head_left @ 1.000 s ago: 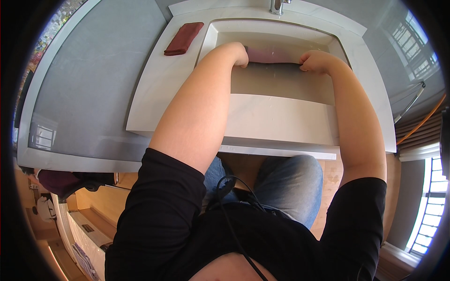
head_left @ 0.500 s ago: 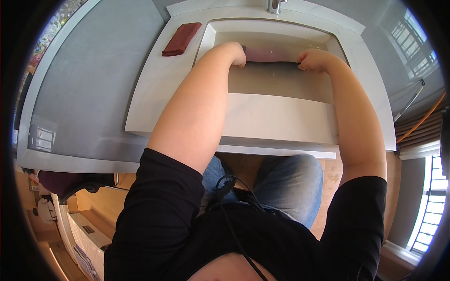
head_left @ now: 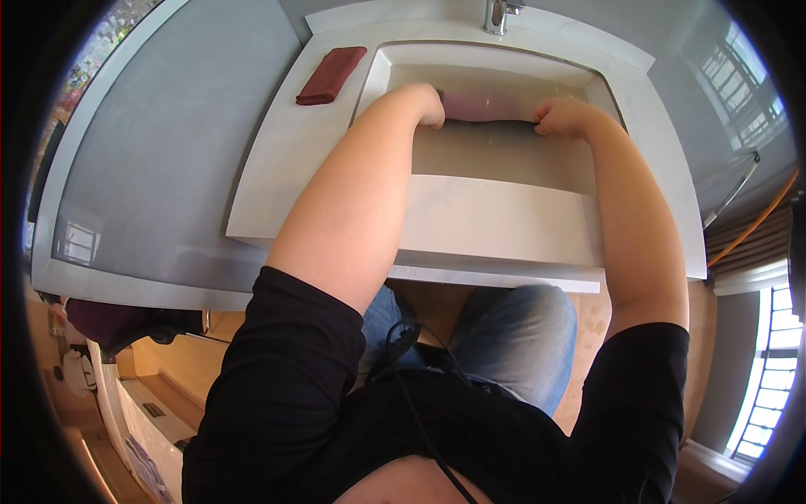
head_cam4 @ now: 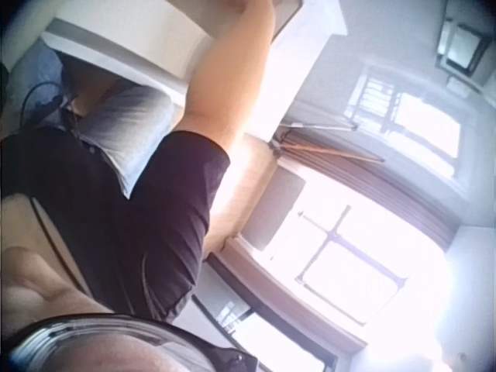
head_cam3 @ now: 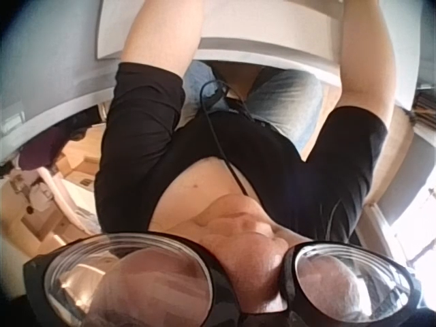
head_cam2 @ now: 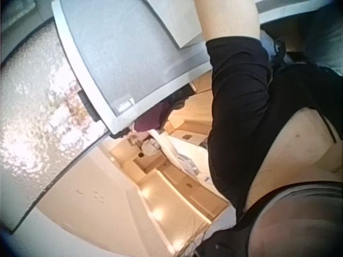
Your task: Washing and wringing out several small cloths in a bathroom sink.
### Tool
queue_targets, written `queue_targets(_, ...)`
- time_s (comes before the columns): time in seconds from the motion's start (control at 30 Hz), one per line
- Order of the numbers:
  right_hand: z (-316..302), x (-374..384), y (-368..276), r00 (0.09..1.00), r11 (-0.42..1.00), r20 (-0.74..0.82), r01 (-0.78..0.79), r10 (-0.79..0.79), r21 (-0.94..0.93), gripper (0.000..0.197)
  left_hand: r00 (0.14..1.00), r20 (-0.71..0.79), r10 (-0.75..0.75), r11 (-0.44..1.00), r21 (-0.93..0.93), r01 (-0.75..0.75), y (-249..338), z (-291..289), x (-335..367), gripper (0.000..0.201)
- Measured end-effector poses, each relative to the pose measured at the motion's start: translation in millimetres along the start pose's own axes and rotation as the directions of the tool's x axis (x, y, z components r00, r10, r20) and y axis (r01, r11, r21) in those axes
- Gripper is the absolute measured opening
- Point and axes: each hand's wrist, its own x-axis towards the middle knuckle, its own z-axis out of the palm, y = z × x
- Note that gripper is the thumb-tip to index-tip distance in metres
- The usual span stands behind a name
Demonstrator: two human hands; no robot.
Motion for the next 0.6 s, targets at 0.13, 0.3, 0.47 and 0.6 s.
queue_targets(0.13, -9, 6, -11, 0.998, 0.99, 0.014, 0.058, -0.057, -0.127, 0.042, 1.0, 0.004, 0.003, 0.999, -0.032, -0.003, -10, -7, 14, 0.02)
queue_targets(0.3, 14, 82, 20, 0.824, 0.669, 0.1, 0.518, -0.558, -0.533, 0.028, 0.961, -0.268, 0.073, 0.966, -0.222, -0.135, -29, -1, -7, 0.033)
queue_targets(0.47, 19, 82, 84, 0.826, 0.761, -0.081, 0.471, -0.559, -0.446, 0.023, 0.923, -0.378, 0.07, 0.902, -0.372, -0.221, 7, 5, -52, 0.038)
queue_targets(0.6, 9, -8, 41, 0.991, 0.878, -0.132, 0.055, 0.01, 0.475, 0.006, 0.994, -0.103, -0.044, 0.574, -0.816, -0.059, 38, -8, -89, 0.046)
